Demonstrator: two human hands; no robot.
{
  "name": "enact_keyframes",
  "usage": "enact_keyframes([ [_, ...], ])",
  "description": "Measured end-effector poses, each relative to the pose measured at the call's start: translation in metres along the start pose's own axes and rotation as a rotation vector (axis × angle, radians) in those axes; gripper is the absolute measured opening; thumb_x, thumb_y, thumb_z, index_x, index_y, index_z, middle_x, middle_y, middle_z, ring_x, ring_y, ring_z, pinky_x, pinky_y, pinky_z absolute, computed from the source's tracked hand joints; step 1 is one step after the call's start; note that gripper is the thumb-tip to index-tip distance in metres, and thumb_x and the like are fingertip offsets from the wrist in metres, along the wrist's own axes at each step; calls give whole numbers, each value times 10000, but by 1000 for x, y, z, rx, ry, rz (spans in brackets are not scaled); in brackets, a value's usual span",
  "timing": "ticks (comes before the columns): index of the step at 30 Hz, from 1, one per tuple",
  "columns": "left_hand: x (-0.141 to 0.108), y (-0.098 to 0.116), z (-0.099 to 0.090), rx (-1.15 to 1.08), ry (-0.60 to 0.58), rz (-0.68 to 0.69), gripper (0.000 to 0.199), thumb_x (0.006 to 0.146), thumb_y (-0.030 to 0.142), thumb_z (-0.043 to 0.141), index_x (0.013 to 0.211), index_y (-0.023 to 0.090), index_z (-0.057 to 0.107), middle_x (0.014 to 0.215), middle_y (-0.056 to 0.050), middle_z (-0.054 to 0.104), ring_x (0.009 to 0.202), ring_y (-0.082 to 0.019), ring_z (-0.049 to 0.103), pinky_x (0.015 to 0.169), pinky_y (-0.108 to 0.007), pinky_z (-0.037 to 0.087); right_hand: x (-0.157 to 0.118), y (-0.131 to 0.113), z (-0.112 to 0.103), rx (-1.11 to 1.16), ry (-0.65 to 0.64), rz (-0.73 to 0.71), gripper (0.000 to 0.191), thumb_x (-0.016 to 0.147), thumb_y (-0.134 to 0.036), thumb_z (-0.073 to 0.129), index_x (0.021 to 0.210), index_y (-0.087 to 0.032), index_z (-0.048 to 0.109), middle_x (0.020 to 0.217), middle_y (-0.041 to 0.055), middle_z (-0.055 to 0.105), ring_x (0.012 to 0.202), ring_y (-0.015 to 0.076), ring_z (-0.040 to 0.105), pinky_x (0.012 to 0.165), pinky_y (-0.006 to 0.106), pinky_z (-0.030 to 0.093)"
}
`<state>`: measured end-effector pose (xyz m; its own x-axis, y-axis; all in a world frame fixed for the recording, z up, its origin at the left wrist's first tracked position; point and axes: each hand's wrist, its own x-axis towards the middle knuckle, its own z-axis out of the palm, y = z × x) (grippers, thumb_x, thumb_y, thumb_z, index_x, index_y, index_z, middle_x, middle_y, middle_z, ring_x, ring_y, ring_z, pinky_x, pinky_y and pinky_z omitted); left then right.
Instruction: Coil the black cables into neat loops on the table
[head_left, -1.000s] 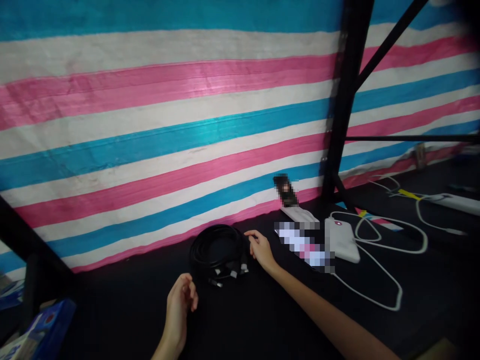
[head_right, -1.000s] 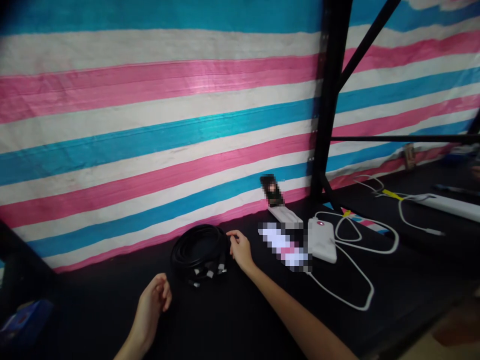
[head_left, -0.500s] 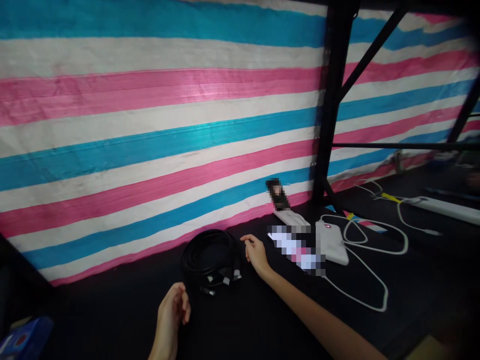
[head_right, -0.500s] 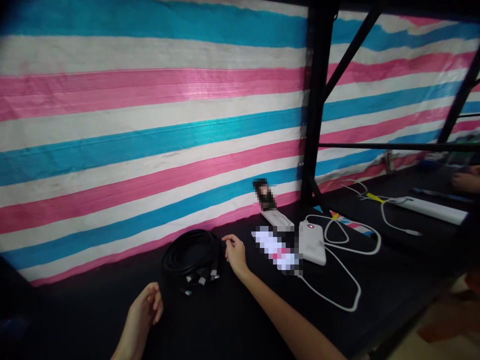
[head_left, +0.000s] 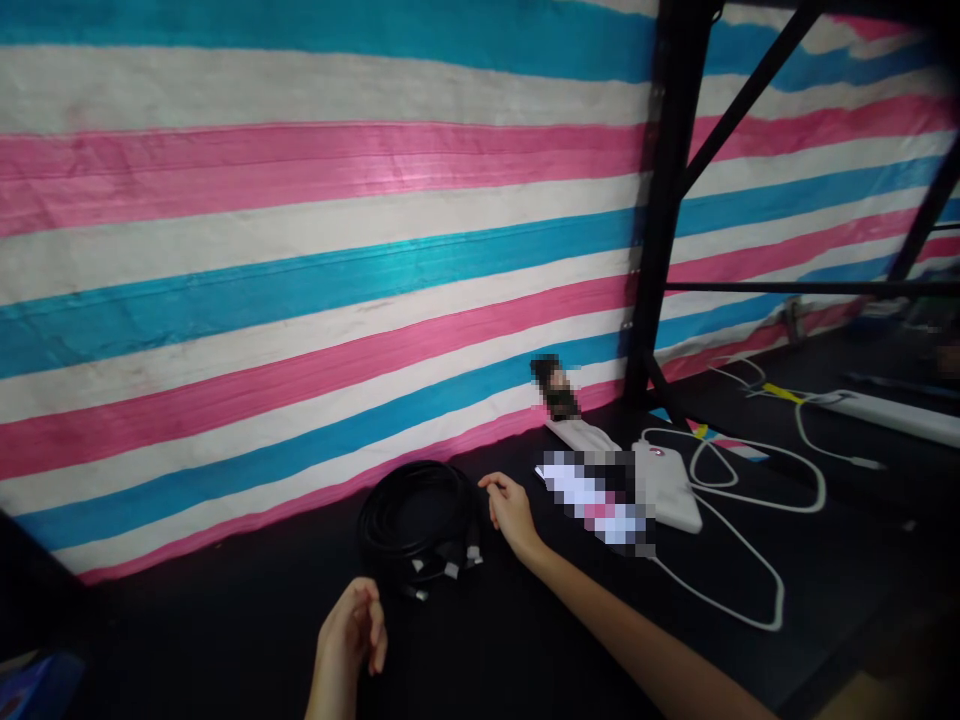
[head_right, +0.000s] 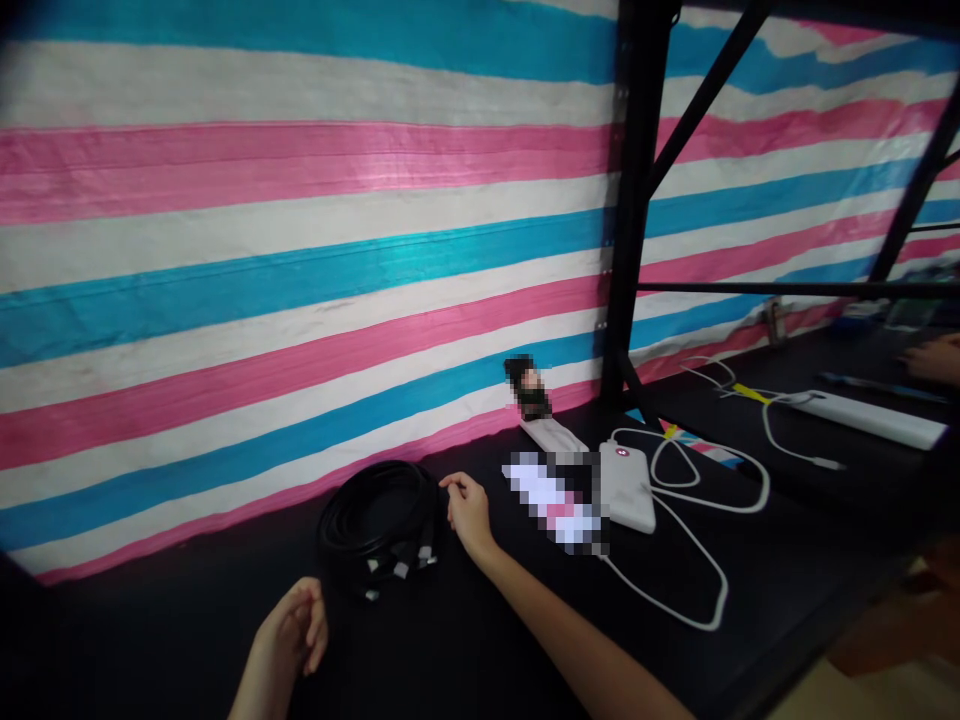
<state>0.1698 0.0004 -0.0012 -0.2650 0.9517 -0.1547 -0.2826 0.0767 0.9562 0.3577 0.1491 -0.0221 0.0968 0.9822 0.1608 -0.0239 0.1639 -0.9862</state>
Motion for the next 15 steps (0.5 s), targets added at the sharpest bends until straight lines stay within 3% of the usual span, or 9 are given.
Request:
enact_keyframes([
  [15, 1, -7, -2, 59, -46, 36, 328, 738, 463, 442, 566, 183, 447, 400, 31, 419, 331, -95, 369, 387, -208, 275, -6, 3, 6, -28, -98, 15, 176, 699, -238, 378, 723, -167, 537, 314, -97, 349, 262, 70, 303, 292, 171, 224],
])
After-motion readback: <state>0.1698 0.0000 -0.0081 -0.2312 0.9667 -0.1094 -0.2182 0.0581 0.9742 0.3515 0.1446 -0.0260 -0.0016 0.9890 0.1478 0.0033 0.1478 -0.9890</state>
